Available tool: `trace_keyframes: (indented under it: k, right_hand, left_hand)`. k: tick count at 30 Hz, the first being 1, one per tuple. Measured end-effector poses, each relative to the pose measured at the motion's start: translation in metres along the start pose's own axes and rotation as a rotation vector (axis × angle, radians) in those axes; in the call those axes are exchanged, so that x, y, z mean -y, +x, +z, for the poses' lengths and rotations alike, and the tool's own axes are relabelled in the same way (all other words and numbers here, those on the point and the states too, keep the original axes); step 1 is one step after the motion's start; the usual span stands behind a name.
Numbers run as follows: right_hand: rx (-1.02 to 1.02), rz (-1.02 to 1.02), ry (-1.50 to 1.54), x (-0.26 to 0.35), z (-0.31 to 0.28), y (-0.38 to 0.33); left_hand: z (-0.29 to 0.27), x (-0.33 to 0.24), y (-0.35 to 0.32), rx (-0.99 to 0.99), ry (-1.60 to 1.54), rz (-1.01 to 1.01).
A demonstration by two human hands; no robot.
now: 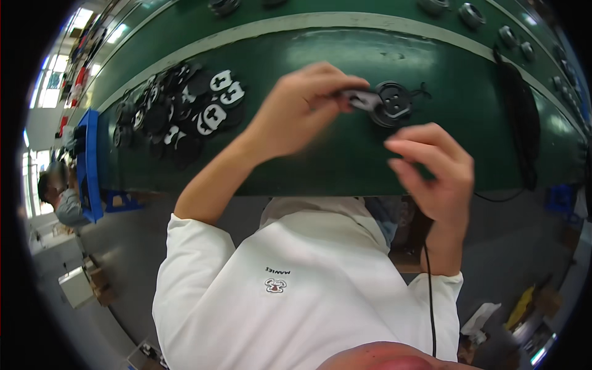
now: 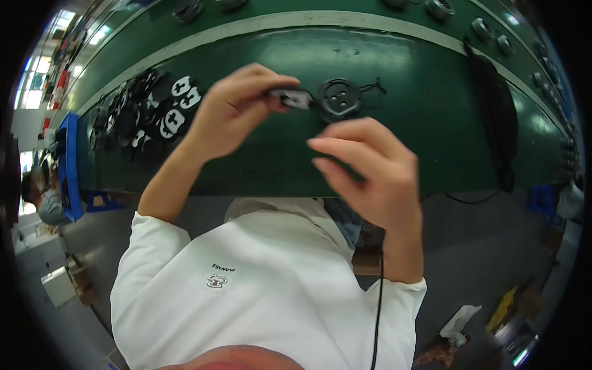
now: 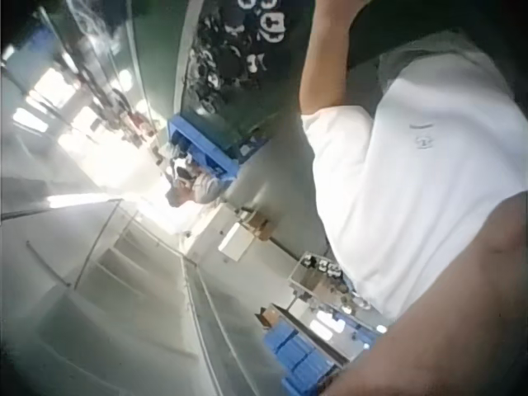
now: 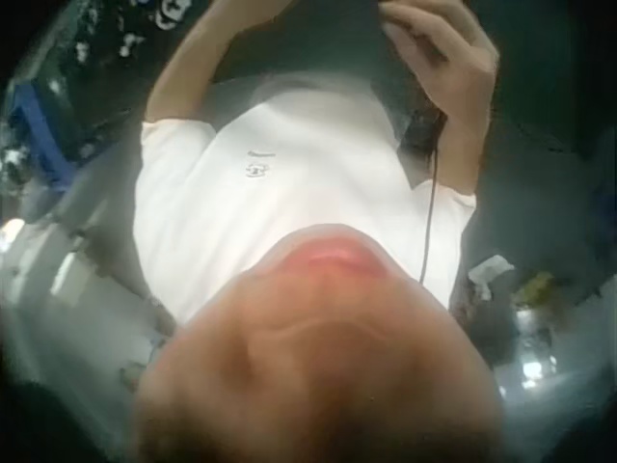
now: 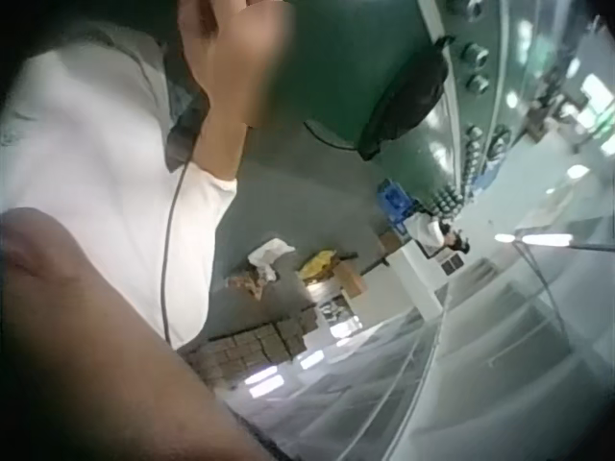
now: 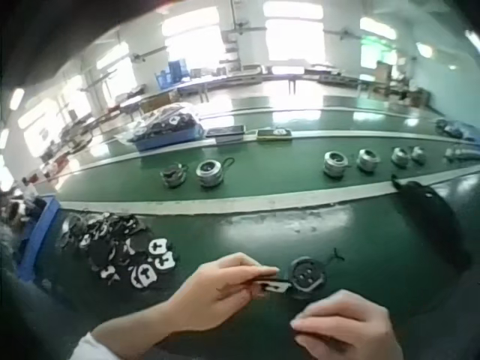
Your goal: Assembling small black plastic circular components at a factory workbench.
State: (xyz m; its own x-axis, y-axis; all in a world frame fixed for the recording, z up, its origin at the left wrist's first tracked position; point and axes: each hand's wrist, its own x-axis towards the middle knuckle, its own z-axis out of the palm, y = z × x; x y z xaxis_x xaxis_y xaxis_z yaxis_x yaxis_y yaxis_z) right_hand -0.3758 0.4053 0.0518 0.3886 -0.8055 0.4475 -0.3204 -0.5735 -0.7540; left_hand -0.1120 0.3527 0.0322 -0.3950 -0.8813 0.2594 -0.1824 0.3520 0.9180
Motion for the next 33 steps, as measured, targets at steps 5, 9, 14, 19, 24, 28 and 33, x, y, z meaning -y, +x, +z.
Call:
trace_keyframes:
  k: [5, 9, 14, 19, 24, 28, 33]
  right_hand:
    - [-0.203, -0.124, -0.324, -0.014, 0.021, 0.009]
    - [-0.287, -0.052, -0.320, -0.020, 0.024, 0.004]
    - [-0.314, -0.037, -0.279, -0.024, 0.030, 0.004]
    - [-0.306, -0.009, -0.261, -0.023, 0.035, 0.006]
    - [-0.272, 0.075, -0.201, -0.018, 0.034, 0.004]
    - [-0.242, 0.124, -0.072, -0.019, 0.028, 0.001]
    - [-0.179, 0.229, 0.074, -0.025, 0.016, -0.014]
  left_hand:
    - [0.043, -0.002, -0.003, -0.022, -0.547, -0.202]
    - [0.049, 0.002, -0.007, -0.032, -0.629, -0.369]
    - [0.058, 0.013, -0.010, -0.070, -0.568, -0.163]
    - [0.062, 0.021, -0.010, -0.147, -0.547, -0.142]
    - [0.060, 0.024, -0.012, -0.089, -0.618, -0.211]
    - [0.063, 0.028, -0.014, -0.065, -0.649, -0.206]
    - [0.065, 0.031, -0.015, 0.066, -0.603, -0.109]
